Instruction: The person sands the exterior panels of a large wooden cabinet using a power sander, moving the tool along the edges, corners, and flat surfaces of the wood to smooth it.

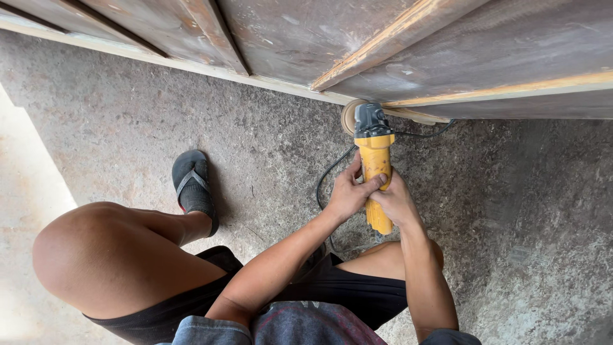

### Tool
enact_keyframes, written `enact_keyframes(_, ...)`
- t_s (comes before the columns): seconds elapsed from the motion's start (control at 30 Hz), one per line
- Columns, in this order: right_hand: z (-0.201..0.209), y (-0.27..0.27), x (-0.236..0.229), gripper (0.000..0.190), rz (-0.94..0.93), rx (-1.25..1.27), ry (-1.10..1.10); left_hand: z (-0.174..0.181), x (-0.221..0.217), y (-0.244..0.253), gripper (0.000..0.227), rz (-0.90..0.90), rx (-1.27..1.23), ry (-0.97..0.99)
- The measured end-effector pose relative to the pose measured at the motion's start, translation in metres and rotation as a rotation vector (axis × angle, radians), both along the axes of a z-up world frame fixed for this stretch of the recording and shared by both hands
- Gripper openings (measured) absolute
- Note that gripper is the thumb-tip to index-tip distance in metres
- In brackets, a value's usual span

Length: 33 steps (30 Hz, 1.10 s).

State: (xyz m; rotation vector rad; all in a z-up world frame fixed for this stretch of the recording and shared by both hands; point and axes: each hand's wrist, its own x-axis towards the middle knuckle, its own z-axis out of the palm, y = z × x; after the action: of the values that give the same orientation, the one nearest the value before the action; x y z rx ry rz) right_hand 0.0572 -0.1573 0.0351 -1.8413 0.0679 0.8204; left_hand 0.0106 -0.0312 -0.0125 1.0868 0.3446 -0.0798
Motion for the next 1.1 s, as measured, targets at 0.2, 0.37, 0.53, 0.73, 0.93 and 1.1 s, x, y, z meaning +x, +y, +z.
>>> enact_keyframes(0.2, -0.006, -0.022, -0.001, 0.053, -0.071, -0.007, 0.000, 0.015, 0.009, -0.008, 0.098, -0.106, -0.071, 0.109)
enact_keyframes(0.37, 0.005, -0.010, -0.003, 0.055, -0.057, -0.017, -0.031, 0.014, 0.006, -0.003, 0.094, -0.124, 0.020, 0.111)
enact_keyframes(0.53, 0.012, 0.012, -0.003, 0.053, 0.025, -0.068, 0.018, 0.013, -0.007, 0.005, 0.084, 0.004, 0.119, -0.021)
enact_keyframes(0.73, 0.027, -0.029, -0.039, 0.058, -0.010, 0.150, -0.135, 0.061, -0.028, -0.013, 0.089, -0.043, 0.195, 0.099)
enact_keyframes(0.93, 0.034, -0.132, -0.085, 0.050, -0.358, 0.285, -0.105, 0.022, -0.011, -0.051, 0.048, -0.142, 0.322, 0.208)
enact_keyframes(1.1, 0.065, -0.205, -0.098, 0.047, -0.646, 0.399, -0.213, -0.064, 0.056, -0.101, 0.035, -0.080, 0.851, -0.031)
